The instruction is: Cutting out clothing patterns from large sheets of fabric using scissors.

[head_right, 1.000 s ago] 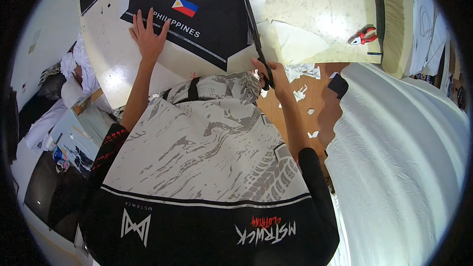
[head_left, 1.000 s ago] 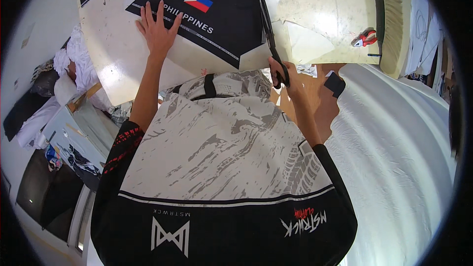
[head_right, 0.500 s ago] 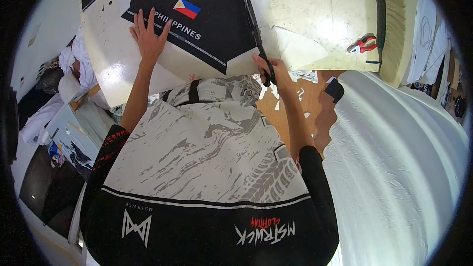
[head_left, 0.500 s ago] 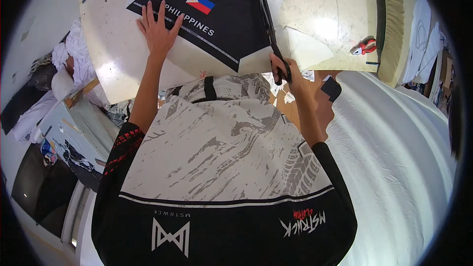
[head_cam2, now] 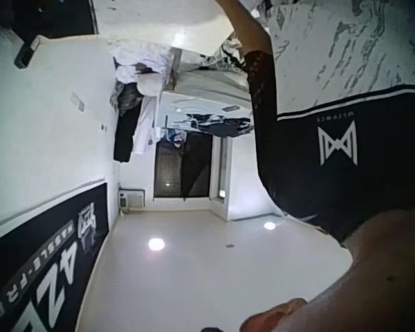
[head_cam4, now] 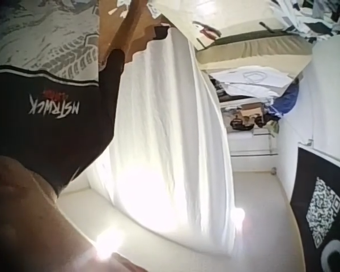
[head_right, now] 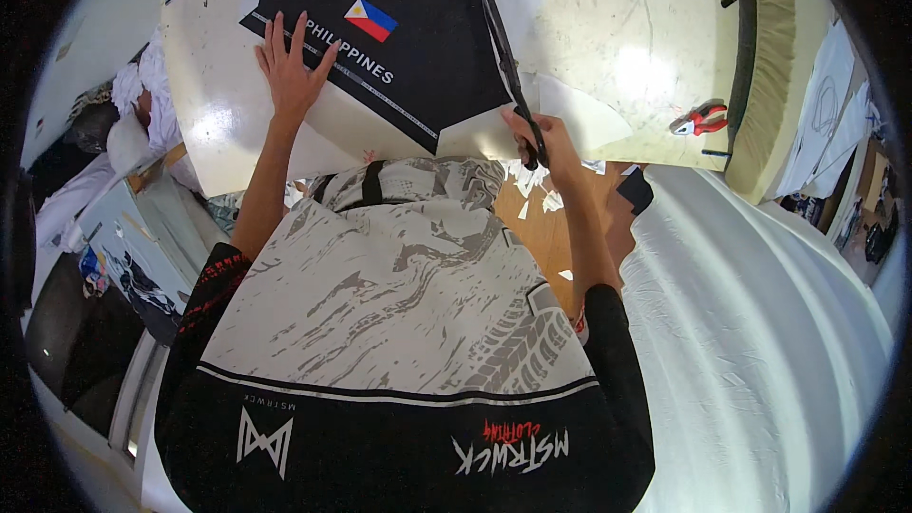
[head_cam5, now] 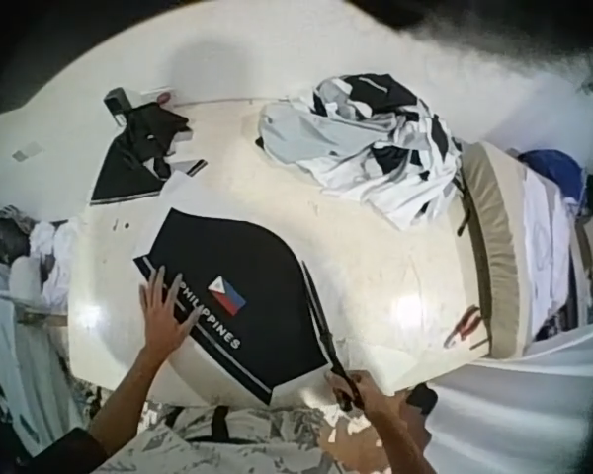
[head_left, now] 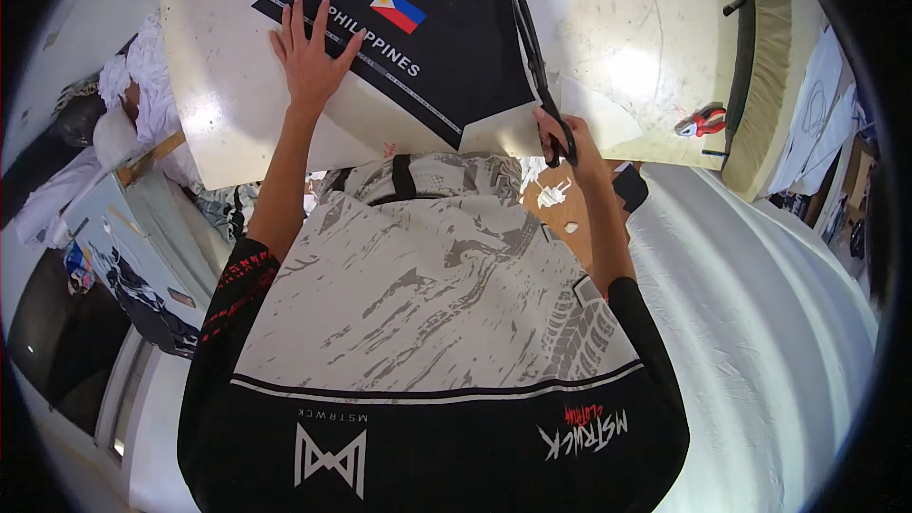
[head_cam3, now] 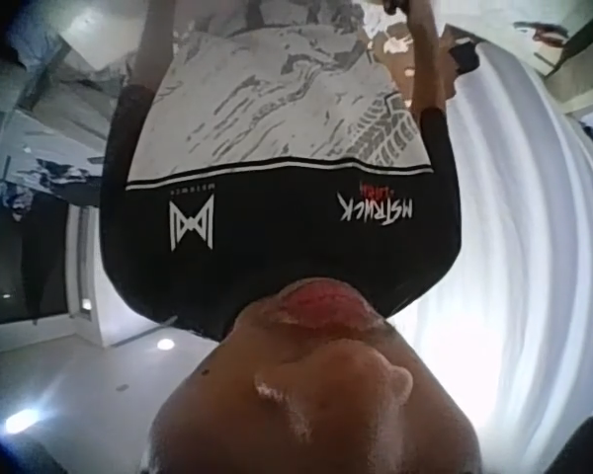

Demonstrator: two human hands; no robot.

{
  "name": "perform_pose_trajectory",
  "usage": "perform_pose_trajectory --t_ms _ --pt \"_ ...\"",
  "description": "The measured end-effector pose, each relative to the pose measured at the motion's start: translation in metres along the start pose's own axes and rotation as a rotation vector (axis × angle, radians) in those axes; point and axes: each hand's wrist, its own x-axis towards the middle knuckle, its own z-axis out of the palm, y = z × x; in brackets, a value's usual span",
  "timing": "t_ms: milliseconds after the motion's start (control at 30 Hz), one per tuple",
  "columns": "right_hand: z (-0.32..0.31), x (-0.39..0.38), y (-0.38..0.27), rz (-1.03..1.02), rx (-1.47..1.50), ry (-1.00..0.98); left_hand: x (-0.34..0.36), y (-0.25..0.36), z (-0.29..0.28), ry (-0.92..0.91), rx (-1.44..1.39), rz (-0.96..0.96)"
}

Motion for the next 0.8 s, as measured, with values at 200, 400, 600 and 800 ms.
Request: perform_pose_trajectory --t_ms 200,400,600,800 --pt "-0.013 0.006 -0.033 -0.032 -0.101 -0.037 0.000 0.000 -0.009 0.009 -0.006 -0.011" --pt "-0.022 0.002 -0.043 0.019 -0.223 0.016 0.002 -0.002 -0.015 0.000 -0.016 -0.017" --pt "-0.022 0.009 -0.064 0.048 -0.212 -0.067 0.001 -0.006 -0.025 -0.030 -0.029 -0.035" --pt "-0.011 0.018 -0.083 0.045 -0.259 -0.058 0.001 -0.014 -0.034 -0.055 -0.025 -0.046"
